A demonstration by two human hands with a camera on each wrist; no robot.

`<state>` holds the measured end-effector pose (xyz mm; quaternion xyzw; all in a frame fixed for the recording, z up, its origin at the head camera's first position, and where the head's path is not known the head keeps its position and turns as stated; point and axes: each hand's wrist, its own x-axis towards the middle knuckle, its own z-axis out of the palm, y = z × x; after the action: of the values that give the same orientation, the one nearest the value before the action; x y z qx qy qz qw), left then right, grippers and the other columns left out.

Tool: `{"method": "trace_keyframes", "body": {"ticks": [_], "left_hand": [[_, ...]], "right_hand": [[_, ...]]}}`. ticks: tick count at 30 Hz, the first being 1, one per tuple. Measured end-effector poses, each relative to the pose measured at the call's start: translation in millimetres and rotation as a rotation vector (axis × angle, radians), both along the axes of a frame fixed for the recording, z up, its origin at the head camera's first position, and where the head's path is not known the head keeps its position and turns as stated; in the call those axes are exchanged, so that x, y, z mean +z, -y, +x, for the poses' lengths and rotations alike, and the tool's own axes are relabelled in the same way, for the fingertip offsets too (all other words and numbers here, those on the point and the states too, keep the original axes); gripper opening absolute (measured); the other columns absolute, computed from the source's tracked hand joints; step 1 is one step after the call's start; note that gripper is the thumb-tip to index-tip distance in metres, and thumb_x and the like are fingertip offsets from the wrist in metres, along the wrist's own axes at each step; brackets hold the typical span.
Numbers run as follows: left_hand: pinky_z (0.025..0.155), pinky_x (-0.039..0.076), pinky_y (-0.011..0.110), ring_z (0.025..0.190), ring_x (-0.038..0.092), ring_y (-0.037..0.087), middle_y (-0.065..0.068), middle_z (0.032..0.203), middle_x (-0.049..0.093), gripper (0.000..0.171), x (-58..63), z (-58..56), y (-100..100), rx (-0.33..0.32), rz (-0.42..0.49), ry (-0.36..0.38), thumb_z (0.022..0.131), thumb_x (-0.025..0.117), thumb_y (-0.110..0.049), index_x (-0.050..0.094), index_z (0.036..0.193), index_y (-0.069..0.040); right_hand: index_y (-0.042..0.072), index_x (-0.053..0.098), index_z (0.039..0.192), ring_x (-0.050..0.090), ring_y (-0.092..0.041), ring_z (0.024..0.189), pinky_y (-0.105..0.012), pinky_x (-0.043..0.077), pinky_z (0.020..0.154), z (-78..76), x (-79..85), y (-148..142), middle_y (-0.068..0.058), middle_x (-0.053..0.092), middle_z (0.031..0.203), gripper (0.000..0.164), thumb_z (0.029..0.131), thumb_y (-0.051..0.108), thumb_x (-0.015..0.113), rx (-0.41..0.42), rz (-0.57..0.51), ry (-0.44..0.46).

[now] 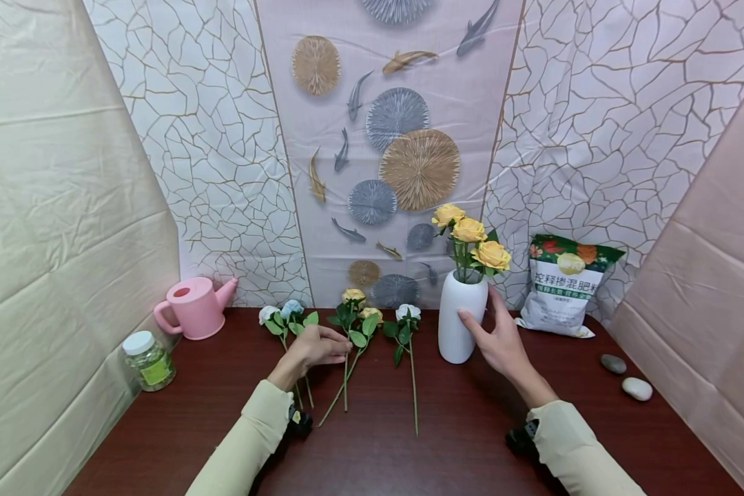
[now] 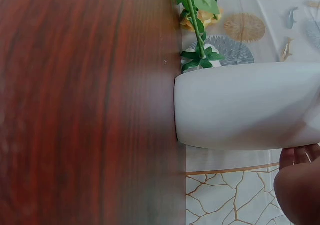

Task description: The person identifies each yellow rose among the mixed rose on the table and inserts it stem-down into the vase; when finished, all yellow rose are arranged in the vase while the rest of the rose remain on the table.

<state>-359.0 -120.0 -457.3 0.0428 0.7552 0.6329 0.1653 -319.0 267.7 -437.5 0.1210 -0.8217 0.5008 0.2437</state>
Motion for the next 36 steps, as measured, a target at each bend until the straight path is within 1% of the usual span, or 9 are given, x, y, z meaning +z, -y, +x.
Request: {"method": "trace_keyframes", "body": {"ticks": [5, 9, 14, 19, 22, 27, 29, 32, 36], "left_hand": [[0.093, 0.059, 0.043, 0.105, 0.073, 0.031, 0.024, 0.118, 0.071, 0.027, 1.8, -2.7, 2.1, 0.000, 0.051, 0.012, 0.090, 0.075, -0.007, 0.069, 0.114, 0.004], [0.094, 0.059, 0.042, 0.108, 0.071, 0.033, 0.025, 0.122, 0.069, 0.029, 1.2, -4.9, 5.7, -0.004, 0.067, 0.019, 0.090, 0.075, -0.009, 0.068, 0.116, 0.003], [0.097, 0.057, 0.043, 0.112, 0.069, 0.036, 0.025, 0.126, 0.067, 0.032, 2.4, -7.4, 9.1, 0.001, 0.097, 0.010, 0.089, 0.077, -0.012, 0.068, 0.117, 0.002], [0.100, 0.055, 0.048, 0.114, 0.068, 0.039, 0.022, 0.124, 0.069, 0.033, 6.1, -8.1, 9.4, 0.007, 0.135, -0.021, 0.089, 0.078, -0.013, 0.069, 0.116, 0.002], [0.102, 0.053, 0.050, 0.111, 0.070, 0.037, 0.022, 0.123, 0.069, 0.032, 7.9, -8.5, 8.5, 0.009, 0.154, -0.032, 0.088, 0.079, -0.014, 0.069, 0.114, 0.001], [0.100, 0.055, 0.046, 0.107, 0.072, 0.031, 0.023, 0.126, 0.068, 0.031, 10.5, -9.1, 4.4, 0.020, 0.209, -0.047, 0.088, 0.079, -0.014, 0.069, 0.114, 0.001], [0.099, 0.056, 0.046, 0.109, 0.071, 0.034, 0.021, 0.124, 0.069, 0.031, 12.5, -7.9, 1.8, 0.028, 0.226, -0.065, 0.088, 0.079, -0.015, 0.069, 0.114, 0.000], [0.100, 0.055, 0.049, 0.112, 0.068, 0.039, 0.020, 0.120, 0.071, 0.033, 16.3, -4.7, -3.5, 0.040, 0.246, -0.091, 0.087, 0.080, -0.017, 0.069, 0.113, 0.000], [0.099, 0.055, 0.052, 0.109, 0.069, 0.041, 0.021, 0.118, 0.071, 0.035, 22.2, -0.1, -12.4, 0.042, 0.263, -0.146, 0.085, 0.082, -0.020, 0.069, 0.111, -0.001]], "right_hand": [[0.026, 0.023, 0.160, 0.039, -0.028, 0.146, -0.059, 0.036, 0.117, -0.3, -0.5, 0.1, -0.006, 0.036, 0.160, 0.079, 0.096, 0.040, 0.068, -0.004, 0.000, -0.001], [0.026, 0.024, 0.160, 0.038, -0.027, 0.146, -0.059, 0.035, 0.117, -0.5, -1.0, -0.1, -0.006, 0.036, 0.160, 0.079, 0.096, 0.039, 0.068, -0.004, 0.000, -0.006], [0.026, 0.024, 0.159, 0.038, -0.026, 0.146, -0.059, 0.036, 0.117, 0.0, -0.8, -0.1, -0.005, 0.036, 0.160, 0.079, 0.096, 0.039, 0.069, -0.001, -0.001, -0.008], [0.027, 0.023, 0.160, 0.038, -0.027, 0.147, -0.059, 0.036, 0.116, 1.1, 0.4, 0.3, -0.005, 0.036, 0.161, 0.080, 0.096, 0.039, 0.069, 0.001, 0.001, -0.011], [0.028, 0.023, 0.159, 0.038, -0.026, 0.146, -0.059, 0.036, 0.116, 1.9, 0.9, 0.6, -0.004, 0.036, 0.161, 0.079, 0.096, 0.038, 0.069, 0.005, -0.002, -0.012], [0.029, 0.023, 0.159, 0.038, -0.026, 0.147, -0.059, 0.036, 0.116, 2.9, 1.6, 0.8, -0.004, 0.036, 0.160, 0.079, 0.096, 0.037, 0.069, 0.011, -0.005, -0.013], [0.029, 0.023, 0.160, 0.037, -0.026, 0.147, -0.059, 0.035, 0.117, 3.2, 1.8, 0.8, -0.004, 0.036, 0.161, 0.080, 0.096, 0.038, 0.069, 0.010, -0.003, -0.008], [0.028, 0.022, 0.160, 0.036, -0.026, 0.148, -0.059, 0.034, 0.117, 3.6, 1.7, 0.9, -0.004, 0.035, 0.161, 0.080, 0.095, 0.039, 0.069, 0.006, -0.004, 0.005], [0.028, 0.022, 0.160, 0.035, -0.025, 0.148, -0.058, 0.034, 0.118, 3.1, 1.1, 1.5, -0.003, 0.034, 0.162, 0.081, 0.095, 0.040, 0.069, 0.005, -0.009, 0.012]]}}
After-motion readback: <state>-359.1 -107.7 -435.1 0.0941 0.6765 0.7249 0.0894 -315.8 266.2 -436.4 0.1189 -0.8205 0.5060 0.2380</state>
